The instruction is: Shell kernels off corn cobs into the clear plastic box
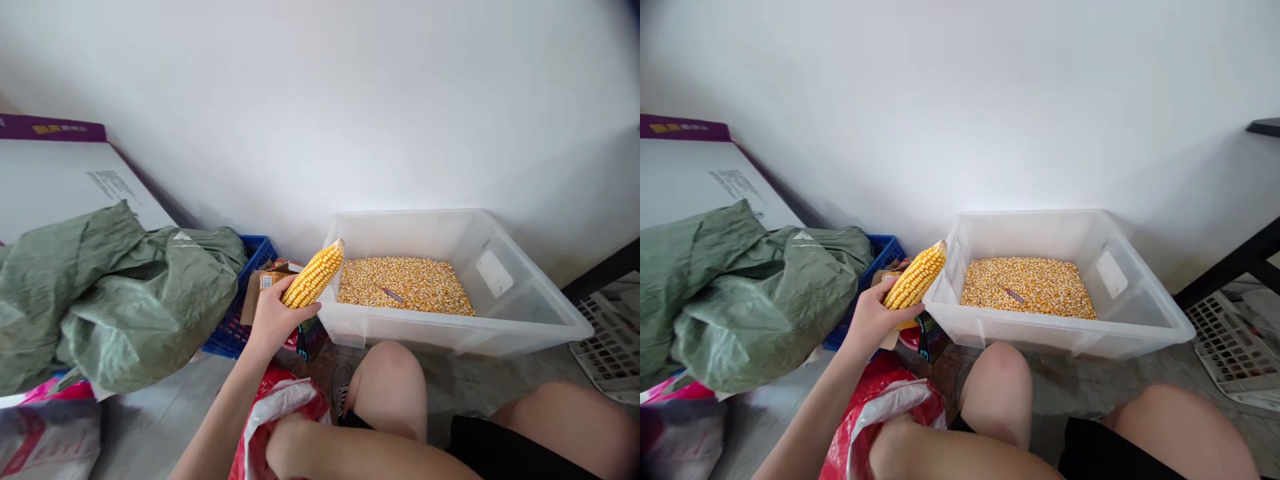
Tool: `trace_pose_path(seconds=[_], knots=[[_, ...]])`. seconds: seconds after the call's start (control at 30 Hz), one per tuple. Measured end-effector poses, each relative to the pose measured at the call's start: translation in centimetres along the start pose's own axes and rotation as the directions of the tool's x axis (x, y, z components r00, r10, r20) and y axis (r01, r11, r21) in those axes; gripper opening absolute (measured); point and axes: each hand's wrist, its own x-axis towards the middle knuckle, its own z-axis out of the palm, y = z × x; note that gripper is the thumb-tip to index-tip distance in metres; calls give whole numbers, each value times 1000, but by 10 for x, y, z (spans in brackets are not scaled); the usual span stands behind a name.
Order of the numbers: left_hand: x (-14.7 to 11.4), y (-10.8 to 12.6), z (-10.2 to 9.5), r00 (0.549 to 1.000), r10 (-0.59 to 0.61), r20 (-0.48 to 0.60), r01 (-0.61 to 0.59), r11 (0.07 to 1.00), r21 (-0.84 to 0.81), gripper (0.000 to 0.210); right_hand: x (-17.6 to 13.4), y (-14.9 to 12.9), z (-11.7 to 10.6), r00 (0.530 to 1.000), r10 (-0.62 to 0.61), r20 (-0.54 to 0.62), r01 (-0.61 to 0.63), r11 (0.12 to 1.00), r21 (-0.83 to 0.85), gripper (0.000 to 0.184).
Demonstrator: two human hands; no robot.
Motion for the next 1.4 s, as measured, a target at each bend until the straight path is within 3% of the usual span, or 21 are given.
trace_pose_path(seconds=[0.07,0.13,0.2,0.23,0.3,0.33,0.4,0.43,0.5,0.57,0.73,0.8,0.93,1.03,1.1,1.17,1.23,1.33,1.4], knots=[[14,6,19,998,37,59,-32,996,-83,41,-26,4,-18,941,112,319,-129,991,35,49],[27,13,38,989,54,134,-28,981,-192,43,-86,13,-41,992,59,114,-76,986,146,34],[41,20,56,974,58,221,10,955,-297,40,-168,29,-64,988,33,-154,4,973,230,8],[47,23,64,963,60,263,35,939,-343,37,-211,40,-74,923,72,-378,67,936,344,16],[59,30,80,944,58,326,83,912,-401,36,-290,64,-91,750,275,-601,127,832,540,24],[64,33,88,935,58,349,98,906,-412,35,-321,78,-97,632,418,-653,81,802,591,17],[74,40,103,925,63,374,111,897,-428,33,-364,103,-105,280,645,-711,-101,756,646,20],[77,43,111,925,69,374,110,893,-437,33,-376,114,-107,170,677,-716,-193,736,649,24],[83,50,128,930,78,358,94,894,-439,35,-384,131,-108,43,694,-719,-307,694,651,28],[87,56,143,940,78,331,68,909,-410,35,-380,142,-106,-27,667,-744,-372,685,627,30],[96,64,169,939,39,342,98,922,-374,30,-362,158,-97,-104,620,-778,-296,727,619,38],[101,63,174,931,36,363,139,884,-446,27,-360,163,-95,-103,593,-799,-242,764,598,37],[109,54,177,924,20,382,204,819,-536,26,-362,173,-91,6,603,-798,-124,792,597,39],[112,49,175,930,-21,367,225,823,-521,29,-364,182,-88,47,715,-697,-61,699,713,41],[113,47,175,925,-2,379,212,832,-512,30,-363,188,-87,104,770,-629,34,630,776,41],[112,47,175,914,47,403,178,846,-503,33,-360,192,-86,176,774,-608,144,590,794,39],[111,48,175,895,87,438,169,842,-512,36,-357,194,-85,207,735,-646,213,610,763,37],[111,50,174,869,111,483,212,798,-564,36,-357,194,-84,166,651,-741,217,709,671,36],[111,51,171,864,101,493,246,769,-589,35,-361,195,-84,98,621,-778,188,756,627,36]])
